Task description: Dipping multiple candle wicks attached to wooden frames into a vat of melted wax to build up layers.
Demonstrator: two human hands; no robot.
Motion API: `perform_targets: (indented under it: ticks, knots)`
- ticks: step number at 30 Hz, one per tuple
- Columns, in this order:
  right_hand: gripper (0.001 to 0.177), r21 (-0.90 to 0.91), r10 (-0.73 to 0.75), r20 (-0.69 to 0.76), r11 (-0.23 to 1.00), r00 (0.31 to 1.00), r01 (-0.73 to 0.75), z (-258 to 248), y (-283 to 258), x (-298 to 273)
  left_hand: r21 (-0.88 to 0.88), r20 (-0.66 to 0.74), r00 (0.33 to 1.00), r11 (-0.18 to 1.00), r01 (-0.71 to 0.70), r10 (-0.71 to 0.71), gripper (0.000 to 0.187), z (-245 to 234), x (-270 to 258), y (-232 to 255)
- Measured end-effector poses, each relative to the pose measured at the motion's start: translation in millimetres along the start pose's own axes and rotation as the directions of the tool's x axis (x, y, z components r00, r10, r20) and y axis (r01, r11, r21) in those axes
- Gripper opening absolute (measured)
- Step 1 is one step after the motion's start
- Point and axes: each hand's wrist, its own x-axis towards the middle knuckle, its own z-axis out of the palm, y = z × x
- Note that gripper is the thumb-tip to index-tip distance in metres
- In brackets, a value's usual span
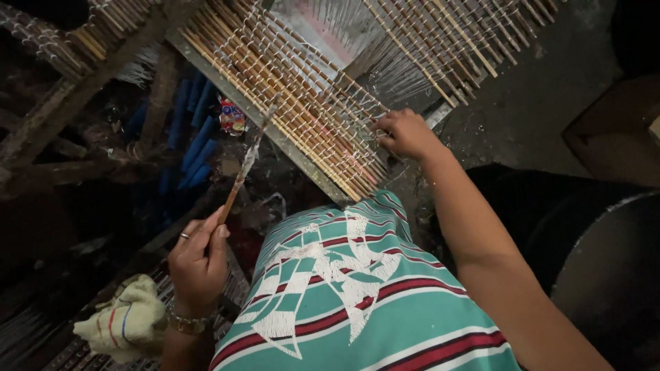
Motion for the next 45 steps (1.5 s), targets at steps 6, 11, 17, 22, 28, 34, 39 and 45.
perform_targets:
  ticks: [6,11,17,22,28,34,39,45]
  knots:
    - [0.047,-0.047,-0.038,0.052,0.998,0.998,0.041,-2,1,-3,-0.011,0.005,0.999,0.999,-0.032,0.032,0.03,1,2,-1]
    - [0.036,0.03,0.032,0.025,0.999,0.999,-0.032,-1,-7,-2,0.009,0.014,1.0,1.0,-0.003,0.003,0.03,1,3,1]
    - [0.035,-0.005,0.053,-0.026,0.999,0.998,-0.053,-5,-16,-2,0.003,-0.002,1.0,1.0,-0.006,0.006,0.029,1,2,1]
    - [0.035,0.047,0.174,-0.158,0.985,0.972,-0.169,-3,-32,4,-0.002,0.001,1.0,1.0,-0.025,0.025,0.03,2,3,0]
    - [0.035,-0.003,0.272,-0.252,0.959,0.929,-0.282,9,-53,14,-0.022,0.002,1.0,0.999,-0.025,0.025,0.03,1,2,0]
    - [0.028,-0.109,0.188,-0.371,0.964,0.91,-0.243,36,-36,23,-0.009,-0.009,1.0,1.0,-0.003,0.003,0.029,-6,3,5]
    - [0.02,0.069,0.302,-0.242,0.953,0.922,-0.294,-2,-61,14,0.006,-0.027,1.0,1.0,0.001,0.0,0.026,-9,4,8]
    - [0.014,-0.083,0.103,-0.459,0.984,0.882,-0.158,-7,-47,3,0.02,-0.072,0.997,0.999,0.035,-0.033,0.024,-16,7,-6]
